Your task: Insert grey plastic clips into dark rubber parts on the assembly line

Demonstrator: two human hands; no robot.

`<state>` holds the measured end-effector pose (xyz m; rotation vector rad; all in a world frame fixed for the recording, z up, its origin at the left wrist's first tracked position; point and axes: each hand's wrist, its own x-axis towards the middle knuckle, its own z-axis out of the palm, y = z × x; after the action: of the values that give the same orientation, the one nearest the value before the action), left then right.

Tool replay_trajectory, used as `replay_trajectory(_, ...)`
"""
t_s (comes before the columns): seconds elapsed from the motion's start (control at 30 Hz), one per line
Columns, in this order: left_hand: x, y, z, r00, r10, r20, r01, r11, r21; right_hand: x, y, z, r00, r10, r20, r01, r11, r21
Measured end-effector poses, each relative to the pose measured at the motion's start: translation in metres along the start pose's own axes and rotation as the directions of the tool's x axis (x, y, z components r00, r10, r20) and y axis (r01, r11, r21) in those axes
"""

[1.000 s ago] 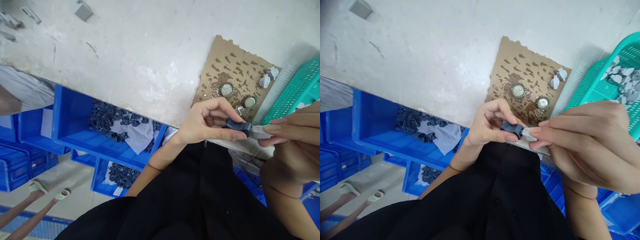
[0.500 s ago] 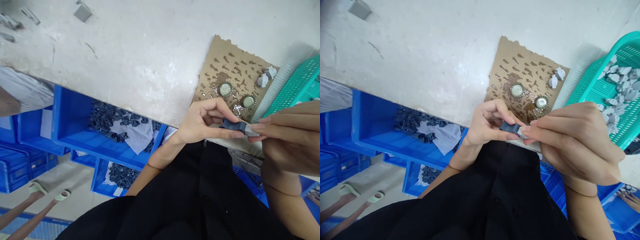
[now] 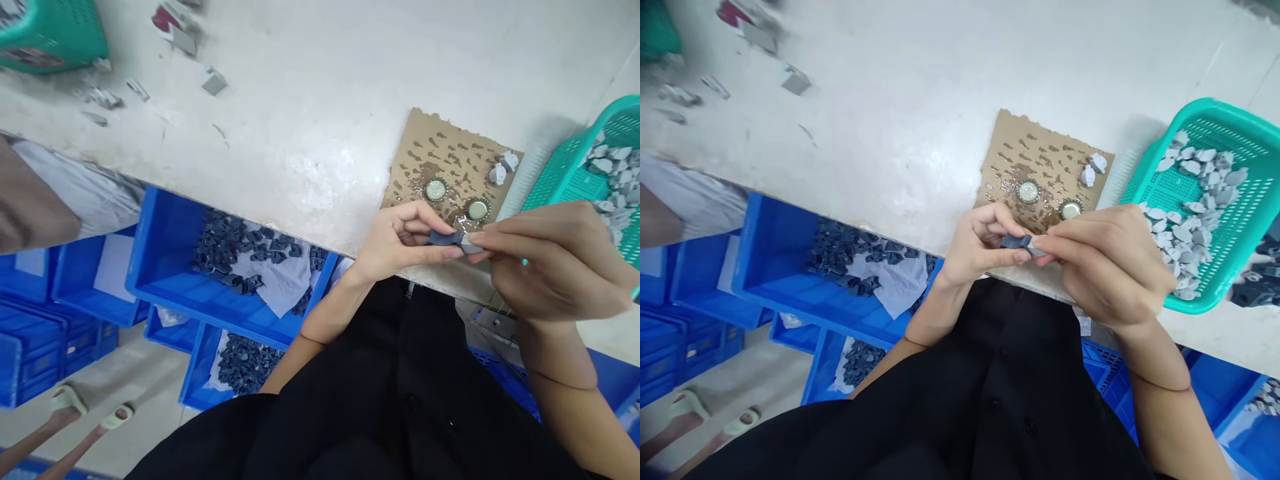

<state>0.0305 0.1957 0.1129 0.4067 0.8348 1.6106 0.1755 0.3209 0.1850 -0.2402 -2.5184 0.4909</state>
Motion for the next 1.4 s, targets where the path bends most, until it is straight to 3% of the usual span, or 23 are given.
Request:
replay_trajectory(0.1,0.0,-0.003,-0.001,1.0,0.015,-0.022,-0.015,0.999,0.03,0.005,-0.001,0.005,0.986,-0.133,-0.099,0.138,0.99,0.041)
replay_trajectory(0.23,0.001,-0.001,0.004,0.998,0.013,-0.067,-0.008,0.997,0.077,0.003,0.002,0.004,0.988,-0.091,-0.125,0.091,0.996,-0.007)
replay_trajectory(0.37,0.001,0.008,0.012,0.993,-0.005,-0.12,0.019,0.993,0.115,0.0,0.011,-0.01,0.998,-0.053,-0.043,0.052,0.998,-0.024)
replay_trajectory(0.5,0.002,0.022,0.018,0.983,-0.011,-0.181,0.035,0.991,0.129,-0.004,0.023,-0.029,0.99,0.085,-0.11,-0.102,0.983,-0.155)
replay_trajectory(0.6,0.003,0.035,0.02,0.979,-0.011,-0.204,0.042,0.988,0.147,-0.012,0.039,-0.031,0.963,0.188,-0.192,-0.245,0.909,-0.336)
replay_trajectory(0.67,0.005,0.044,0.02,0.978,-0.001,-0.208,0.04,0.983,0.182,-0.019,0.05,-0.028,0.958,0.23,-0.172,-0.281,0.872,-0.402)
replay_trajectory(0.77,0.019,0.06,0.016,0.979,0.056,-0.197,0.005,0.955,0.296,-0.031,0.06,-0.025,0.939,0.342,-0.033,-0.322,0.846,-0.426)
replay_trajectory(0.9,0.072,0.089,0.003,0.958,0.196,-0.208,-0.051,0.834,0.549,-0.038,0.054,-0.03,0.869,0.492,0.05,-0.388,0.739,-0.55)
replay_trajectory(1.0,0.138,0.116,-0.004,0.915,0.315,-0.251,-0.053,0.712,0.7,-0.034,0.043,-0.035,0.805,0.578,0.132,-0.376,0.67,-0.64)
replay_trajectory(1.1,0.211,0.135,-0.002,0.867,0.398,-0.299,0.006,0.593,0.805,-0.023,0.033,-0.035,0.697,0.678,0.232,-0.398,0.636,-0.661)
replay_trajectory(1.17,0.255,0.139,0.004,0.823,0.459,-0.334,0.096,0.468,0.879,-0.015,0.03,-0.034,0.624,0.736,0.263,-0.453,0.614,-0.647)
replay_trajectory(1.23,0.29,0.135,0.011,0.789,0.503,-0.352,0.187,0.35,0.918,-0.01,0.031,-0.033,0.587,0.761,0.276,-0.495,0.607,-0.621)
replay_trajectory(1.4,0.332,0.118,0.02,0.779,0.501,-0.378,0.286,0.252,0.924,-0.009,0.037,-0.03,0.581,0.771,0.26,-0.523,0.599,-0.606)
